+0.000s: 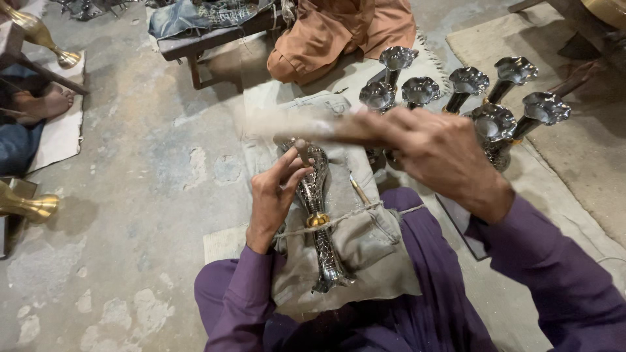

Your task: The person sits on the floor with an ornate silver vase resting on a cloth cushion and decorates it by hand: they hold a small punch against the vase surface with one hand and strike it with a wooden mallet held in the other, repositioning the punch repeatedly to work patterns into the metal. Finished vases sit on the floor beside them.

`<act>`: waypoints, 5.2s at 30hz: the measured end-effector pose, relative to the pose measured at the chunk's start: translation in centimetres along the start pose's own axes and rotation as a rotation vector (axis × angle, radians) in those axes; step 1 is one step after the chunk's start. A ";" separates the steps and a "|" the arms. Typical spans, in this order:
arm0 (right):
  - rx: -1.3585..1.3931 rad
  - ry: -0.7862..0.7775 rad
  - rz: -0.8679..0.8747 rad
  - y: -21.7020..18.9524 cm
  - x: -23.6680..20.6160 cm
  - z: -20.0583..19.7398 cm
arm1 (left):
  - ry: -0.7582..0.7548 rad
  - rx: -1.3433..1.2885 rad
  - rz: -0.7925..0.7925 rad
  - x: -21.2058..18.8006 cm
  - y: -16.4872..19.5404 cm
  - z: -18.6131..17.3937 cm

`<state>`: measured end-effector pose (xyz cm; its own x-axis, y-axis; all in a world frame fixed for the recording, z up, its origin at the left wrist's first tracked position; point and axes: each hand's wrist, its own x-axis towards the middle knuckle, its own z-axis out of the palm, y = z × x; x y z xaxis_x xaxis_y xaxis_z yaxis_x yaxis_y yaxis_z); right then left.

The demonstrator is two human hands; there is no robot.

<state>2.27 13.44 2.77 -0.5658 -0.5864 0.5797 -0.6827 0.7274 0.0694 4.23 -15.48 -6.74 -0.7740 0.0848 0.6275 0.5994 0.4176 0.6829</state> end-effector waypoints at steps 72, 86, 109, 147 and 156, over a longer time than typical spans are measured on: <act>-0.369 0.007 -0.023 0.3 1.4 -1.8 | 0.208 0.131 0.063 -0.8 -1.8 1.7; -0.403 -0.021 -0.019 0.0 1.0 -0.9 | 0.193 0.135 0.044 -1.1 -1.8 1.7; -0.077 -0.010 0.103 -0.7 1.7 1.0 | 0.162 0.076 0.005 -1.2 -1.0 1.0; 0.812 0.056 0.326 -4.0 0.8 2.9 | 0.670 -0.191 -0.333 -9.2 -2.2 -5.6; 1.602 0.073 0.496 -9.8 -10.2 10.4 | 0.359 0.467 -1.235 -26.0 -3.3 -12.7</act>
<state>9.94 8.59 -12.28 -0.8661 -0.3775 0.3278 -0.2334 -0.2746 -0.9328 24.92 -30.56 -20.55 -0.6120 -0.7697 -0.1816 -0.6157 0.3196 0.7203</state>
